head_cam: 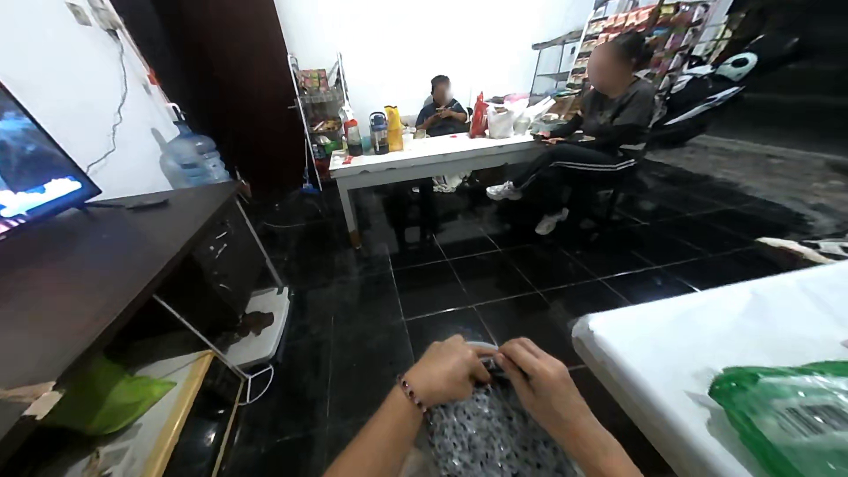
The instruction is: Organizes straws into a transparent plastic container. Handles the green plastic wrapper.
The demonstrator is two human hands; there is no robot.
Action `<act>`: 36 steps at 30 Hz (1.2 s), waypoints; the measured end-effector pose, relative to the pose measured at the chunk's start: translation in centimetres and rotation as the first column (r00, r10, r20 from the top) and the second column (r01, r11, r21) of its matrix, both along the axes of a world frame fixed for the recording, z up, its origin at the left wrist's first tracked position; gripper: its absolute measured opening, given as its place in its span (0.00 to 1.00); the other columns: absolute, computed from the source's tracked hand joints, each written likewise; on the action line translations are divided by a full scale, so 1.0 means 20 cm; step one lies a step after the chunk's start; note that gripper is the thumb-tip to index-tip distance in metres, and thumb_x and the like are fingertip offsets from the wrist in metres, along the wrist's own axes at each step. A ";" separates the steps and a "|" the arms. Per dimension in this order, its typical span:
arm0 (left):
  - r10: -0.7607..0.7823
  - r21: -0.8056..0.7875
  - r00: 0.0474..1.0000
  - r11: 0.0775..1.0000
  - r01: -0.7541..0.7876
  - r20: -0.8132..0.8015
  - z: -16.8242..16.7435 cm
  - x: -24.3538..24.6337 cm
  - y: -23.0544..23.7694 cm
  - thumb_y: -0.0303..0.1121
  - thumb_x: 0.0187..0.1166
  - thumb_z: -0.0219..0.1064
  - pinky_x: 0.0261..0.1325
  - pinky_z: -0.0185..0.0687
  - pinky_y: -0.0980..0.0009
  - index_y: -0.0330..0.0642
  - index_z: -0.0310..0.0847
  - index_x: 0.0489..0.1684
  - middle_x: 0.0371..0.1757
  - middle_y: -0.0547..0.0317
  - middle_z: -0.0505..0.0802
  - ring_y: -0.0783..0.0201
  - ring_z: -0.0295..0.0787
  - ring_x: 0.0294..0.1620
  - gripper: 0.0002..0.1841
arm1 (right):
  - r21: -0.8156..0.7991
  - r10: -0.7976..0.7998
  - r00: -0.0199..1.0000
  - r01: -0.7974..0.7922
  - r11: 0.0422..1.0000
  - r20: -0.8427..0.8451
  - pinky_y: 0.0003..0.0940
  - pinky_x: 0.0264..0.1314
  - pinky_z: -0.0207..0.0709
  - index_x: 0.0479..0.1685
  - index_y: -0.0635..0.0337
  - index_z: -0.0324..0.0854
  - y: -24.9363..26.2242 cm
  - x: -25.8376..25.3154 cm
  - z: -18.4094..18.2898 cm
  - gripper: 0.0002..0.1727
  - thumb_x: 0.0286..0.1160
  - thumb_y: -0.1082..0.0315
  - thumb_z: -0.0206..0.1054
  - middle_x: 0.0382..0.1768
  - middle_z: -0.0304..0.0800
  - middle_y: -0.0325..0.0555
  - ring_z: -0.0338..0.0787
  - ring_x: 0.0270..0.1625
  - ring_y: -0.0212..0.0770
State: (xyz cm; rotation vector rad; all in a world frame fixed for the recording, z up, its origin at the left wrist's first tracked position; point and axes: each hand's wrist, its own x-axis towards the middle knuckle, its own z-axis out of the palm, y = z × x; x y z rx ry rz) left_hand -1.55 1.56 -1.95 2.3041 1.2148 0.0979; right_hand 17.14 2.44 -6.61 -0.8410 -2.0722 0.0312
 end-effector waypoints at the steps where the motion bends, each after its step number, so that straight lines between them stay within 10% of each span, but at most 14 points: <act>1: -0.001 0.002 1.000 1.000 0.001 0.006 0.00 0.00 0.00 0.16 0.75 0.64 0.69 0.74 0.34 0.35 0.93 0.48 0.80 0.48 0.82 0.35 0.74 0.79 0.13 | -0.011 -0.010 1.000 0.010 1.000 0.008 0.34 0.37 0.88 0.32 0.63 0.89 0.00 -0.01 0.00 0.13 0.77 0.66 0.62 0.34 0.92 0.51 0.93 0.34 0.43; 6: -0.006 0.030 0.998 1.000 0.004 0.061 -0.02 0.00 0.00 0.15 0.73 0.64 0.70 0.75 0.36 0.34 0.93 0.44 0.77 0.46 0.84 0.37 0.76 0.79 0.12 | -0.027 -0.071 0.997 0.072 0.997 0.006 0.44 0.48 0.89 0.34 0.64 0.90 -0.01 -0.06 -0.01 0.14 0.78 0.66 0.61 0.39 0.93 0.54 0.94 0.44 0.53; 17: 0.032 0.087 0.984 0.995 -0.048 0.175 -0.04 -0.03 -0.01 0.18 0.75 0.65 0.69 0.77 0.40 0.26 0.90 0.43 0.59 0.33 0.91 0.36 0.84 0.69 0.08 | -0.091 -0.081 0.993 0.089 0.992 0.090 0.68 0.70 0.75 0.71 0.58 0.85 -0.01 -0.12 -0.05 0.31 0.90 0.49 0.44 0.68 0.88 0.59 0.82 0.74 0.69; 36: 0.060 0.097 0.941 0.990 -0.097 0.332 -0.10 -0.07 0.01 0.17 0.75 0.64 0.70 0.80 0.47 0.24 0.86 0.50 0.56 0.35 0.91 0.44 0.89 0.62 0.10 | -0.582 0.107 0.917 0.151 0.799 0.385 0.79 0.84 0.41 0.93 0.53 0.58 -0.04 -0.11 0.13 0.40 0.90 0.38 0.40 0.91 0.60 0.52 0.50 0.94 0.64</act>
